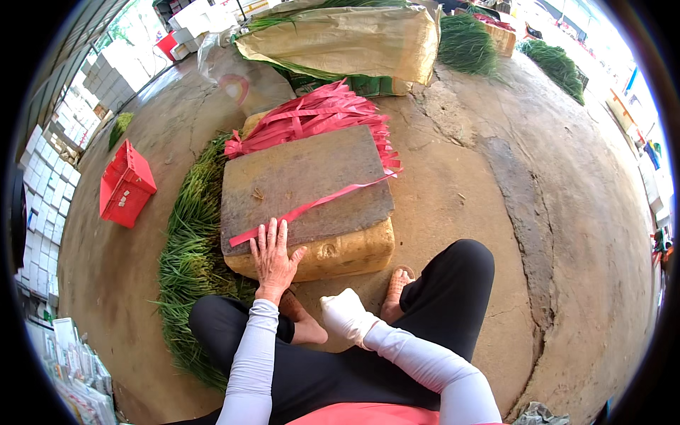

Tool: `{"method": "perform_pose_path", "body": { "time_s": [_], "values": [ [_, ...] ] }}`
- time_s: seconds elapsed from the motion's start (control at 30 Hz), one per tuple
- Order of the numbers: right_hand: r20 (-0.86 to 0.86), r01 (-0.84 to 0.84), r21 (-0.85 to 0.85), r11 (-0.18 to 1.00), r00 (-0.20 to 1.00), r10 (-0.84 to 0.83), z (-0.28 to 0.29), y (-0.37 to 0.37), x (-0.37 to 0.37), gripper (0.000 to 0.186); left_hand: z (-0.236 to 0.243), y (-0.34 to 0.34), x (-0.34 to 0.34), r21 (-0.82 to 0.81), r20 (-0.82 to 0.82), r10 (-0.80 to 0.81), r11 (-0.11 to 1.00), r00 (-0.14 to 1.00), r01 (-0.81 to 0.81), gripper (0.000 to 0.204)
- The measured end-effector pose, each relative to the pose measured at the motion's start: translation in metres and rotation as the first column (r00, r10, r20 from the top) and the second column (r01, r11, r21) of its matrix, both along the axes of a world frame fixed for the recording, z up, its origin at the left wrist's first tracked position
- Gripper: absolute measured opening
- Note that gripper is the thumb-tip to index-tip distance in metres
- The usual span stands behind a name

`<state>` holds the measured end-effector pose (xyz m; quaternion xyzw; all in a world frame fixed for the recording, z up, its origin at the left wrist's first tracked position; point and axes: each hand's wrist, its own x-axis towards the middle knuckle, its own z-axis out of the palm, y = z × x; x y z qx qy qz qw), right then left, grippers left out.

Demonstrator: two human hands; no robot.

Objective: The person gathers a bunch of green chives by hand, aligns them on a wooden block, and ties them together using a pink plastic strap.

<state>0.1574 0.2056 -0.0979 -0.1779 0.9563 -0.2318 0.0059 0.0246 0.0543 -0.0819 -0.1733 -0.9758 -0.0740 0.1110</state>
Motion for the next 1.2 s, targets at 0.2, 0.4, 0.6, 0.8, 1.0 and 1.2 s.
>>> {"method": "perform_pose_path", "body": {
  "time_s": [0.2,0.4,0.6,0.8,1.0,1.2],
  "values": [
    [0.042,0.031,0.005,0.999,0.999,-0.032,-0.003,0.004,-0.001,0.013,0.001,-0.002,-0.002,0.027,-0.014,-0.008,1.000,1.000,0.009,0.080],
    [-0.166,0.309,-0.039,0.950,0.936,-0.312,0.021,0.023,-0.029,0.005,0.005,-0.017,0.000,-0.007,0.012,0.056,0.998,0.998,-0.056,0.080],
    [-0.442,0.502,-0.351,0.791,0.656,-0.612,0.038,0.083,-0.071,0.027,0.009,-0.026,-0.002,0.015,0.038,0.085,0.996,0.996,-0.086,0.079],
    [-0.450,0.441,-0.295,0.848,0.719,-0.530,0.042,0.084,-0.095,0.047,0.010,-0.025,-0.002,0.013,0.037,0.089,0.996,0.995,-0.090,0.078],
    [-0.398,0.436,-0.014,0.900,0.823,-0.405,0.022,0.076,-0.110,0.046,0.012,-0.024,0.000,0.034,0.054,0.084,0.996,0.995,-0.086,0.076],
    [-0.449,0.418,-0.005,0.909,0.811,-0.375,0.019,0.083,-0.113,0.043,0.010,-0.034,-0.010,0.065,0.035,0.110,0.992,0.993,-0.112,0.072]
  ]
}}
